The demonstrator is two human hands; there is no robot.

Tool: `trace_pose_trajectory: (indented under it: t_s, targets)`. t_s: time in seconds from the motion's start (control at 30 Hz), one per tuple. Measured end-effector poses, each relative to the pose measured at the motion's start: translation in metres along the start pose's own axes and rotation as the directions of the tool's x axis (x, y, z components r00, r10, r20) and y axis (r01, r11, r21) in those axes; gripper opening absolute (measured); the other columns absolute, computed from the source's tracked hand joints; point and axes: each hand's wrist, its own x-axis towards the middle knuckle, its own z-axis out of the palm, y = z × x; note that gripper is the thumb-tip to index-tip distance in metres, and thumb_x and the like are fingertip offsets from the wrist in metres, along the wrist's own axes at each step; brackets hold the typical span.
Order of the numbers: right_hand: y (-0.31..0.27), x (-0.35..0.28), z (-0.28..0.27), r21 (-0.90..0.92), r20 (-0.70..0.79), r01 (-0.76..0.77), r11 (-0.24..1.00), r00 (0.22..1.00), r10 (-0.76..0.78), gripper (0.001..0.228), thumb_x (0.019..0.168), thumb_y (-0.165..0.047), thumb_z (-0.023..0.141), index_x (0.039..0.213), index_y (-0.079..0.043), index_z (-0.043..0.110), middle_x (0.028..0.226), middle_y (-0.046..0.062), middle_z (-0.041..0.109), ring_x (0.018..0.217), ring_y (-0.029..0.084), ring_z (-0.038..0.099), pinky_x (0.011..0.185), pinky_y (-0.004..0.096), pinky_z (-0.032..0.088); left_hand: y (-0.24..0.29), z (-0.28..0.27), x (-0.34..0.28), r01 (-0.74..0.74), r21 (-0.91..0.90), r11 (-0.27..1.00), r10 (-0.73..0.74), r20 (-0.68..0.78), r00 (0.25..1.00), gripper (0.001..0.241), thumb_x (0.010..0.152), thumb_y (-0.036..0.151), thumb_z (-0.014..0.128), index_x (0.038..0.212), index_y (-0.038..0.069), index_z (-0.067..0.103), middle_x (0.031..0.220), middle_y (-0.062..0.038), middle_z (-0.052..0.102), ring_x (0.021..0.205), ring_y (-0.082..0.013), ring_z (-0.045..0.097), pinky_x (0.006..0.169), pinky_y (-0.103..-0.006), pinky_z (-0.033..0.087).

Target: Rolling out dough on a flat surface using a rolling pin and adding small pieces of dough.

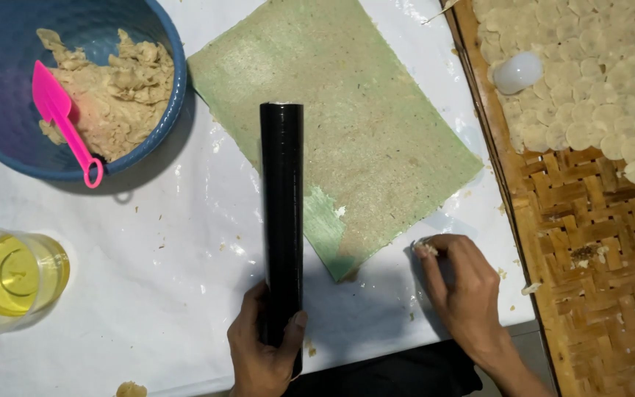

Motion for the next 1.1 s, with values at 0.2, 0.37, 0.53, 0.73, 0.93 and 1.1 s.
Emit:
trace_pose_trajectory:
  t_s: [0.2,0.37,0.53,0.73,0.93,1.1]
  targets:
    - [0.025,0.021,-0.002,0.104,-0.101,-0.071,0.992,0.992,0.082,0.024,0.089,0.001,0.076,0.111,0.009,0.071,0.094,0.02,0.078,0.068,0.023,0.075,0.054,0.03,0.06,0.002,0.003,-0.001,-0.025,-0.015,1.0,0.025,-0.025,0.999,0.058,0.07,0.005,0.073,0.126,0.0,0.059,0.093,-0.013,0.08,0.068,-0.0213,0.076,0.066,-0.0305,0.061]
    - [0.006,0.017,-0.001,0.128,-0.051,-0.105,0.986,0.992,0.113,0.022,0.093,-0.004,0.072,0.111,0.01,0.07,0.097,0.021,0.076,0.07,0.025,0.072,0.057,0.031,0.058,0.005,0.003,0.001,-0.016,-0.025,1.0,0.016,-0.003,1.0,0.055,0.074,0.007,0.074,0.126,-0.002,0.058,0.086,-0.011,0.078,0.065,-0.0187,0.072,0.064,-0.0295,0.058]
    - [-0.033,-0.017,0.011,0.238,0.036,0.015,0.971,0.999,-0.024,0.043,0.079,-0.006,0.081,0.119,-0.002,0.063,0.107,0.012,0.072,0.086,0.021,0.073,0.076,0.032,0.061,0.012,0.001,0.003,-0.031,-0.06,0.998,0.032,0.012,0.999,0.054,0.077,0.013,0.072,0.126,-0.004,0.058,0.085,-0.012,0.076,0.063,-0.0186,0.068,0.062,-0.0294,0.057]
    - [-0.044,-0.029,0.02,0.132,0.052,0.387,0.912,0.917,-0.396,0.032,0.084,-0.009,0.074,0.114,-0.004,0.067,0.122,0.007,0.07,0.11,0.03,0.068,0.091,0.039,0.058,0.013,0.0,0.003,-0.012,-0.028,1.0,0.013,0.007,1.0,0.051,0.077,0.019,0.073,0.122,-0.001,0.06,0.073,-0.007,0.072,0.053,-0.0157,0.061,0.054,-0.0282,0.052]
    - [-0.052,-0.024,0.032,0.129,0.055,0.157,0.979,0.985,-0.165,0.039,0.077,-0.015,0.084,0.112,-0.006,0.07,0.112,0.01,0.066,0.093,0.025,0.067,0.075,0.033,0.056,0.008,0.0,0.001,-0.009,-0.009,1.0,0.009,-0.011,1.0,0.056,0.073,0.015,0.074,0.126,-0.001,0.059,0.081,-0.01,0.076,0.06,-0.0189,0.067,0.06,-0.0304,0.057]
    - [-0.055,-0.01,0.03,0.094,0.087,0.256,0.962,0.961,-0.264,0.029,0.083,-0.009,0.077,0.112,-0.005,0.073,0.103,0.007,0.068,0.083,0.021,0.062,0.069,0.032,0.053,0.009,-0.001,0.003,-0.075,0.005,0.997,0.075,-0.015,0.997,0.053,0.078,0.019,0.073,0.124,-0.001,0.058,0.075,-0.008,0.072,0.053,-0.0182,0.063,0.053,-0.031,0.053]
